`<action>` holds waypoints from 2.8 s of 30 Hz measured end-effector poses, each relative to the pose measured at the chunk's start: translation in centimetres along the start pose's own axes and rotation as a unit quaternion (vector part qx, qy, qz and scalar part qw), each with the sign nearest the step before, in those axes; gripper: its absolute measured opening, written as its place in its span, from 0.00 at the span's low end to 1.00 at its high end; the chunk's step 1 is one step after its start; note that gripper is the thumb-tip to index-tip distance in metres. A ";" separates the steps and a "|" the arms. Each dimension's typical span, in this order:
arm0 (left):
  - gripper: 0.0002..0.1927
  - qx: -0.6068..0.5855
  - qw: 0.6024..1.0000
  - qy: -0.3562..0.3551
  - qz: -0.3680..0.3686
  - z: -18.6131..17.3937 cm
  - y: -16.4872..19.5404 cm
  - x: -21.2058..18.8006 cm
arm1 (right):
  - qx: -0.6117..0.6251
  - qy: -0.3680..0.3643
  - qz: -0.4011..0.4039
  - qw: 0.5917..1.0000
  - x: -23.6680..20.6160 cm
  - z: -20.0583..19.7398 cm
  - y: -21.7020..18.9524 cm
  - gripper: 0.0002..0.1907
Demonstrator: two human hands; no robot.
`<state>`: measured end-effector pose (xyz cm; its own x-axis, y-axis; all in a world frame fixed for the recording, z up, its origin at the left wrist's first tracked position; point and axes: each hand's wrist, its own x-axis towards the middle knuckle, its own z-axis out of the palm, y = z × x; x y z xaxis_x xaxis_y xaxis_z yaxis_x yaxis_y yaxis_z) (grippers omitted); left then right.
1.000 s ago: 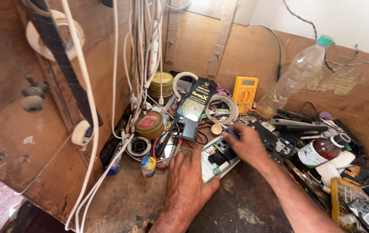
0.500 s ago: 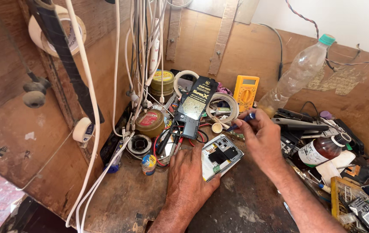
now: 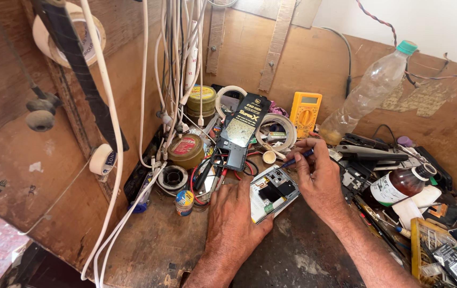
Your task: The person uses a small screwdriver to remove screws from a disassembled smartphone on a cluttered workbench, then removes the camera module, inspects it, and places it back into the phone chassis.
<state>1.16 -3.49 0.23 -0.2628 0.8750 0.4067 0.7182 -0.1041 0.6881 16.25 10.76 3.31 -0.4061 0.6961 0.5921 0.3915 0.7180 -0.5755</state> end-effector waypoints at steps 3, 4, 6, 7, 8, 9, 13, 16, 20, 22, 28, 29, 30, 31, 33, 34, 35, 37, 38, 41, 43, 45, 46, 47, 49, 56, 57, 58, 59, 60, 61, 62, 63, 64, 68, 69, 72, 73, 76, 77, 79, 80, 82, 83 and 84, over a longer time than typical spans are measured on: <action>0.44 0.002 1.000 -0.002 -0.001 0.0 0.0 0.0 | 0.012 0.000 -0.005 1.000 -0.1 0.1 0.2 0.09; 0.44 0.002 1.000 -0.001 -0.001 0.0 0.0 0.0 | 0.013 0.000 0.000 1.000 -0.1 0.1 0.3 0.09; 0.44 0.004 1.000 0.001 0.001 0.0 0.0 0.0 | 0.014 0.001 0.010 1.000 -0.1 0.3 0.3 0.09; 0.44 0.004 1.000 -0.001 -0.001 0.0 0.0 0.0 | 0.013 0.000 0.010 1.000 -0.1 0.3 0.4 0.09; 0.44 0.004 1.000 -0.002 -0.002 0.0 0.0 0.0 | 0.013 -0.002 0.010 1.000 -0.1 0.3 0.4 0.09; 0.44 0.004 1.000 -0.004 -0.003 0.0 0.1 0.1 | 0.012 -0.003 0.010 1.000 -0.1 0.3 0.4 0.09; 0.44 0.005 1.000 -0.008 -0.004 -0.1 0.2 0.1 | 0.017 -0.001 0.003 1.000 -0.1 0.3 0.5 0.09; 0.44 0.006 1.000 -0.006 -0.002 -0.2 0.2 0.0 | 0.015 0.003 -0.002 1.000 -0.2 0.4 0.5 0.09; 0.44 0.003 1.000 -0.005 -0.001 -0.2 0.2 0.0 | 0.007 -0.002 0.010 1.000 -0.2 0.4 0.4 0.09; 0.44 0.003 1.000 -0.003 0.000 -0.2 0.2 0.0 | 0.006 -0.003 0.011 1.000 -0.2 0.3 0.4 0.09; 0.44 0.007 1.000 -0.008 -0.004 -0.1 0.2 0.1 | 0.014 -0.012 0.007 1.000 -0.1 0.2 0.3 0.09; 0.44 0.005 1.000 -0.003 -0.002 -0.1 0.1 0.1 | 0.017 -0.013 0.003 1.000 0.0 0.2 0.3 0.09; 0.44 0.003 1.000 0.001 0.001 -0.1 0.1 0.0 | 0.019 -0.015 -0.003 1.000 0.1 0.1 0.2 0.09; 0.44 0.002 1.000 0.004 0.003 -0.1 0.1 0.0 | 0.016 -0.026 0.006 1.000 0.2 0.0 0.0 0.09; 0.43 0.000 1.000 0.009 0.007 -0.1 0.1 0.0 | 0.009 -0.047 0.023 0.999 0.6 -0.3 -0.3 0.08; 0.43 0.001 1.000 0.011 0.007 0.0 0.1 0.0 | -0.002 -0.052 0.037 0.998 0.9 -0.4 -0.4 0.08; 0.43 0.002 1.000 0.013 0.008 0.0 0.1 0.0 | -0.014 -0.057 0.052 0.997 1.2 -0.3 -0.6 0.08; 0.43 0.004 1.000 0.015 0.010 0.0 0.1 0.0 | -0.053 -0.071 0.056 0.995 2.0 -0.4 -0.8 0.09; 0.43 0.005 1.000 0.017 0.012 0.0 0.1 0.0 | -0.080 -0.079 0.045 0.993 2.6 -0.3 -0.8 0.10; 0.43 -0.003 1.000 0.013 -0.001 0.0 0.0 0.1 | 0.053 -0.143 0.103 0.983 4.0 -0.4 -0.7 0.09; 0.43 -0.006 1.000 0.014 0.001 0.0 0.0 0.0 | 0.111 -0.168 0.137 0.970 4.2 -0.3 -0.6 0.09; 0.43 0.002 0.999 0.026 0.027 0.0 -0.1 0.0 | 0.073 -0.165 0.131 0.975 4.4 0.2 -0.5 0.09; 0.44 0.001 0.999 0.026 0.025 0.1 -0.1 -0.1 | 0.011 -0.145 0.108 0.984 4.4 0.2 -0.5 0.11; 0.44 0.001 0.999 0.027 0.024 0.1 -0.1 0.0 | -0.051 -0.123 0.083 0.988 4.6 0.4 -0.4 0.13; 0.44 -0.001 1.000 0.027 0.016 0.1 -0.2 -0.1 | -0.051 -0.120 0.082 0.988 4.6 0.5 -0.4 0.14; 0.42 0.007 0.998 0.046 0.033 0.4 -0.1 0.2 | -0.066 -0.095 0.051 0.992 4.5 0.5 0.0 0.13; 0.42 0.007 0.997 0.060 0.040 0.4 -0.2 0.0 | -0.111 -0.077 0.021 0.991 4.4 0.6 0.0 0.15; 0.42 0.001 0.998 0.055 0.036 0.3 -0.3 0.0 | -0.032 -0.099 0.051 0.993 4.5 0.6 0.0 0.13; 0.42 -0.005 0.998 0.052 0.031 0.3 -0.4 0.1 | 0.046 -0.120 0.080 0.988 4.5 0.6 0.1 0.11; 0.43 -0.014 0.999 0.042 0.023 0.3 -0.3 -0.1 | 0.123 -0.144 0.115 0.975 4.4 0.5 0.1 0.10; 0.42 -0.007 0.999 0.041 0.025 0.3 -0.3 -0.3 | 0.097 -0.137 0.132 0.977 4.3 0.4 0.0 0.10; 0.41 0.001 0.999 0.042 0.032 0.3 -0.3 -0.2 | 0.070 -0.127 0.146 0.979 4.3 0.3 0.0 0.11; 0.41 0.009 0.998 0.046 0.037 0.3 -0.3 -0.1 | 0.044 -0.118 0.158 0.979 4.4 0.3 0.0 0.11; 0.41 0.003 0.998 0.051 0.039 0.5 -0.2 0.0 | -0.010 -0.108 0.109 0.988 4.4 0.2 -0.1 0.12; 0.42 -0.002 0.999 0.044 0.025 0.3 -0.3 0.0 | 0.000 -0.128 0.098 0.987 4.7 0.5 -0.2 0.12; 0.43 -0.002 0.999 0.034 0.017 0.3 -0.3 -0.1 | 0.055 -0.148 0.144 0.977 4.7 0.6 -0.1 0.11; 0.43 -0.006 0.999 0.043 0.018 0.4 -0.3 -0.1 | 0.063 -0.132 0.151 0.978 4.6 0.6 0.1 0.10; 0.42 -0.006 0.998 0.049 0.027 0.4 -0.2 -0.1 | 0.010 -0.112 0.106 0.988 4.6 0.6 0.3 0.11; 0.42 0.000 0.998 0.051 0.034 0.4 -0.3 -0.2 | -0.072 -0.084 0.010 0.994 4.4 0.7 0.6 0.15; 0.43 -0.002 0.999 0.043 0.027 0.4 -0.4 -0.2 | -0.057 -0.093 0.002 0.994 4.5 0.6 0.8 0.17; 0.43 0.007 0.999 0.037 0.019 0.3 -0.5 -0.3 | -0.004 -0.125 0.043 0.991 4.4 0.7 1.0 0.16; 0.43 0.014 0.999 0.039 0.025 0.2 -0.6 -0.3 | 0.029 -0.142 0.093 0.985 4.2 0.7 1.0 0.15; 0.43 0.012 0.998 0.043 0.039 0.5 -0.4 -0.1 | 0.003 -0.123 0.076 0.989 4.2 0.4 1.2 0.15; 0.44 0.008 0.998 0.045 0.040 0.5 -0.4 -0.1 | -0.049 -0.093 0.010 0.994 4.2 0.5 1.2 0.16; 0.44 0.008 0.998 0.049 0.039 0.4 -0.5 -0.1 | -0.097 -0.063 -0.057 0.992 4.3 0.7 1.3 0.18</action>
<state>1.10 -3.37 -0.40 -0.2657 0.8143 0.5161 0.7487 -0.1629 0.6425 14.40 14.68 4.75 -0.5520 0.6127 0.5655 0.4830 0.7878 -0.3821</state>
